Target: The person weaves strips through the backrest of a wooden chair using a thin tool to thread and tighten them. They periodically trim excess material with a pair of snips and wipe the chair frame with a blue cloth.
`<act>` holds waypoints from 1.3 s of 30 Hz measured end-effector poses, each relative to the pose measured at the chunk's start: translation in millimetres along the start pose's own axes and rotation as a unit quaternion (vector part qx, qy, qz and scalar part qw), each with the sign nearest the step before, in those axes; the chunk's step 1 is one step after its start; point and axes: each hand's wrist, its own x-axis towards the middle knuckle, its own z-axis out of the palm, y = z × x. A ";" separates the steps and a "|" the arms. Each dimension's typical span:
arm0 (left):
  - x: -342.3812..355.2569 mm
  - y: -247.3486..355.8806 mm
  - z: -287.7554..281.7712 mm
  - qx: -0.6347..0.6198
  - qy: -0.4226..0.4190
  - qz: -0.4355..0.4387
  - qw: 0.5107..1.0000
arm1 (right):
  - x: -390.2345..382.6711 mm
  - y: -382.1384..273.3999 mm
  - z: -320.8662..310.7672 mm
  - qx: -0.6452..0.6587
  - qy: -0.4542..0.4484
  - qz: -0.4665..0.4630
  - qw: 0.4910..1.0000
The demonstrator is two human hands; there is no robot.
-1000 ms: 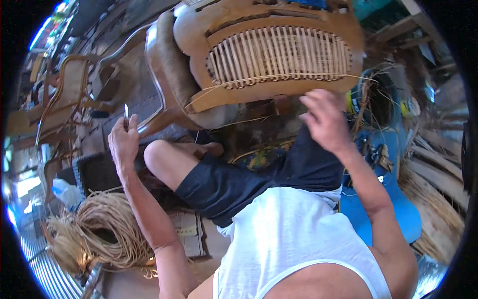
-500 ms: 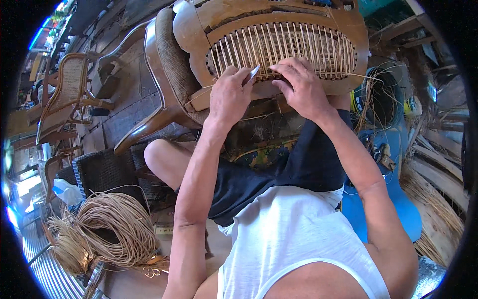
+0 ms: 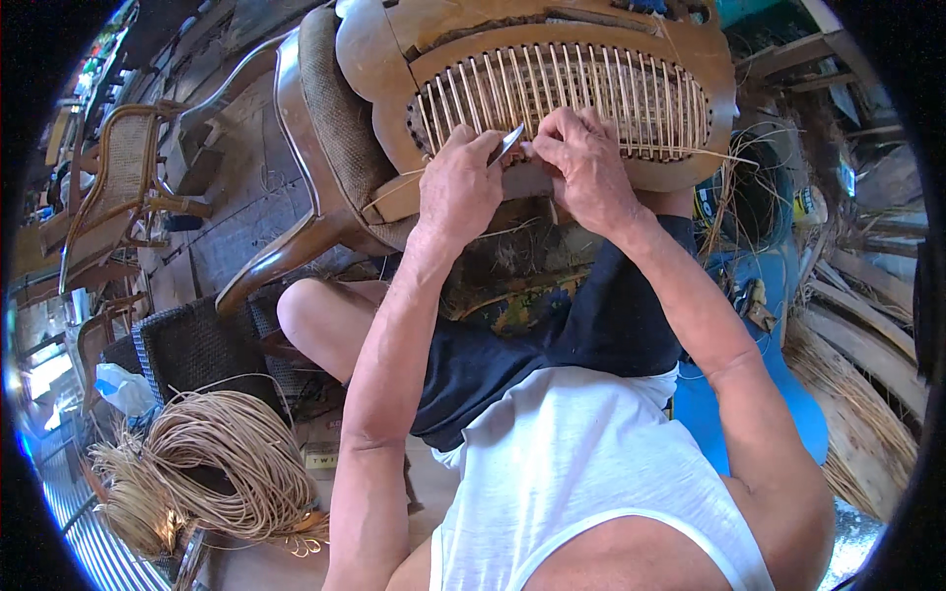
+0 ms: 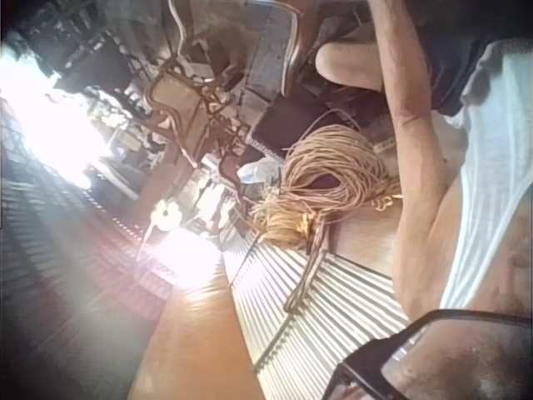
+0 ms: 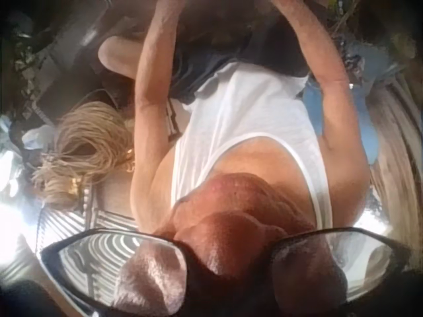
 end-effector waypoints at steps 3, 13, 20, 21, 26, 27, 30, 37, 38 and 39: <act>-2.9 -16.8 2.9 -0.024 0.006 0.038 0.999 | 0.7 4.0 0.9 0.010 -0.023 -0.008 1.000; -74.7 -58.1 -30.4 0.101 0.242 -0.045 0.964 | 3.0 -21.2 -1.8 0.176 0.026 0.033 0.983; -51.4 -66.1 -30.4 0.062 0.214 -0.028 0.974 | 23.6 -47.8 39.7 0.115 -0.028 -0.010 0.993; -49.5 -66.2 -30.1 0.059 0.215 -0.031 0.974 | 24.9 -48.6 41.6 0.095 -0.022 0.001 0.995; -48.7 -80.5 -28.3 0.021 0.201 -0.051 0.978 | 37.9 -55.7 46.8 0.066 -0.030 0.035 0.997; -48.7 -83.4 -27.0 0.018 0.199 -0.053 0.978 | 38.4 -55.6 48.6 0.055 -0.020 0.019 0.998; -47.3 -87.5 -27.0 -0.024 0.208 -0.062 0.976 | 37.4 -56.0 51.6 0.057 -0.017 0.021 0.998; -43.9 -78.5 -30.5 -0.059 0.184 -0.052 0.980 | 34.2 -52.7 65.4 0.077 -0.001 0.040 0.996; -46.2 -75.5 -33.3 -0.031 0.160 -0.088 0.983 | 36.1 -51.2 64.1 0.044 -0.015 0.019 0.999; -50.9 -79.0 -34.0 -0.063 0.163 -0.083 0.981 | 34.0 -55.3 67.8 0.022 0.011 -0.007 1.000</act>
